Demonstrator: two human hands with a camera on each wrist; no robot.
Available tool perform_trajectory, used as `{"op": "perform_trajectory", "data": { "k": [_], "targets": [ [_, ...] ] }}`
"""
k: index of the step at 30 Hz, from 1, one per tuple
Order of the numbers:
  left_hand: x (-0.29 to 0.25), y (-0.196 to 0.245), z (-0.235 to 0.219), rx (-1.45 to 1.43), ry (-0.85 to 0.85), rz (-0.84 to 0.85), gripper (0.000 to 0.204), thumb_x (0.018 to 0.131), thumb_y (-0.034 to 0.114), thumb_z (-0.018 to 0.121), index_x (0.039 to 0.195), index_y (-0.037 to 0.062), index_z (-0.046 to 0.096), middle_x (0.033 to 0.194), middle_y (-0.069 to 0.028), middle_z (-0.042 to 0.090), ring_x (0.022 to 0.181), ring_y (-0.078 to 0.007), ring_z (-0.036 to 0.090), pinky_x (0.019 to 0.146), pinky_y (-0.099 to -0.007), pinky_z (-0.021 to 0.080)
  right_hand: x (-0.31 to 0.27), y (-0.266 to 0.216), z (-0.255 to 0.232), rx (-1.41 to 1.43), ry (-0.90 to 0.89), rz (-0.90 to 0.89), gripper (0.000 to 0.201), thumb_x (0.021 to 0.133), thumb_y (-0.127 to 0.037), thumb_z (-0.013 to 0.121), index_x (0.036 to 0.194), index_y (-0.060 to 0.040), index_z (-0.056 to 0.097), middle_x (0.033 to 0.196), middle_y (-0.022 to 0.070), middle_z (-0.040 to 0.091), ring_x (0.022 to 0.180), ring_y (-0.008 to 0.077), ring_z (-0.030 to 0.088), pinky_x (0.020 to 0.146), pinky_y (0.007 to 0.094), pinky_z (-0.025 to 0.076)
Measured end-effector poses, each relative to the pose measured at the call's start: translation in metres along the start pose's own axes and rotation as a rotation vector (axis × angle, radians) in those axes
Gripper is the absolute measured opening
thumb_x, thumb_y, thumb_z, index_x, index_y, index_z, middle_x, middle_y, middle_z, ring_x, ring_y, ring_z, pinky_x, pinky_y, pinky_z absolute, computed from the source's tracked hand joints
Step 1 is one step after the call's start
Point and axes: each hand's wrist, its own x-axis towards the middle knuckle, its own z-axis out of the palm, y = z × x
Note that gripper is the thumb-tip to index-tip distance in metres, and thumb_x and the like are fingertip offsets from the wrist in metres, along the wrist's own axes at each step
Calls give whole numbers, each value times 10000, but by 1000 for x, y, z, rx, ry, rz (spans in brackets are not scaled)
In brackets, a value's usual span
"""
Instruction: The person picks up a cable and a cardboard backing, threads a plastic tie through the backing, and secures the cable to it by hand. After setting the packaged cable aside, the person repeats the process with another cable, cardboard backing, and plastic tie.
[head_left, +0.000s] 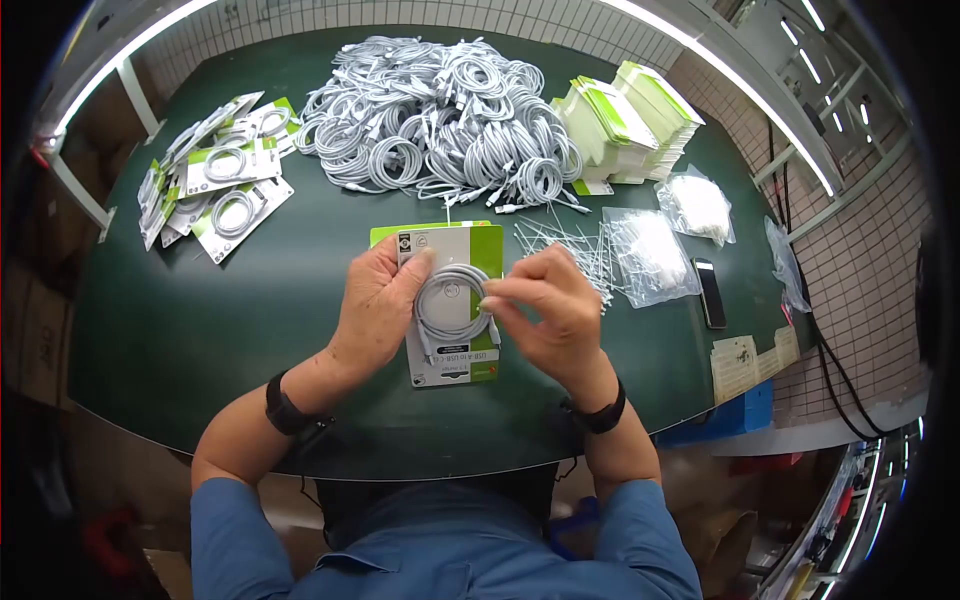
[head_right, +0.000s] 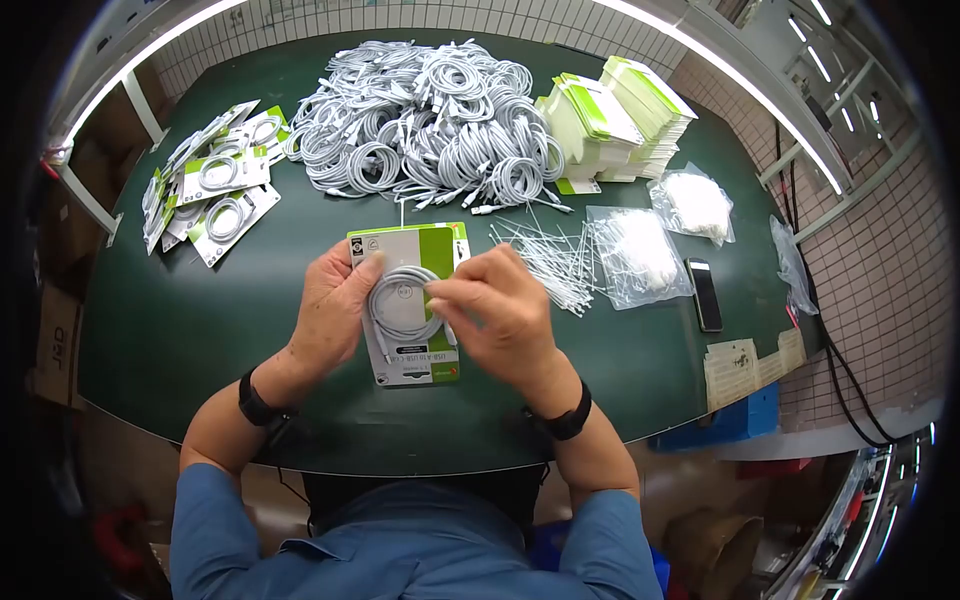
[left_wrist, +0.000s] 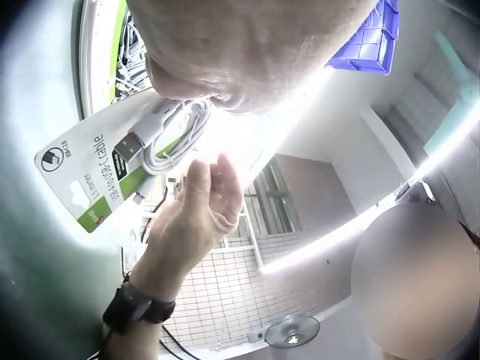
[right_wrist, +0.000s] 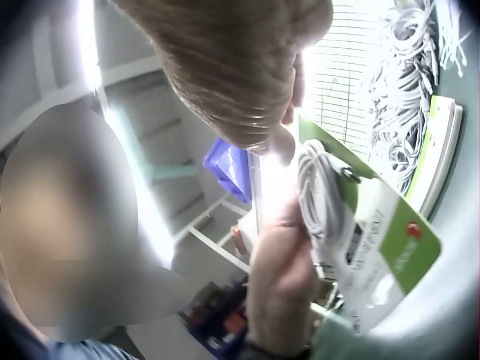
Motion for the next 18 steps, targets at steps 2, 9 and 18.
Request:
{"op": "perform_trajectory", "data": {
  "k": [2, 9, 18],
  "targets": [
    [0, -4, -2, 11, -3, -2, 210, 1084, 116, 551, 1159, -50, 654, 1027, -53, 731, 887, -67, 647, 775, -250, 550, 1, -3, 9, -316, -114, -304, 249, 752, 6, 843, 966, -93, 762, 910, 22, 661, 758, 175, 581, 603, 311, 472],
    [-6, -7, 4, -20, -57, -10, 216, 1084, 127, 560, 1186, -45, 643, 1058, -58, 734, 916, -74, 658, 798, -252, 556, -2, 2, 22, -424, -68, -350, 338, 675, 9, 867, 968, -128, 769, 902, 5, 651, 760, 205, 561, 606, 319, 462],
    [-13, 7, 7, 123, -130, 107, 274, 1019, 50, 657, 1272, -36, 597, 1139, -82, 719, 1003, -106, 673, 893, -278, 566, -1, 9, 28, -281, 92, -294, 259, 711, 14, 848, 925, -93, 749, 910, 11, 664, 775, 219, 563, 619, 324, 464]
  ]
}}
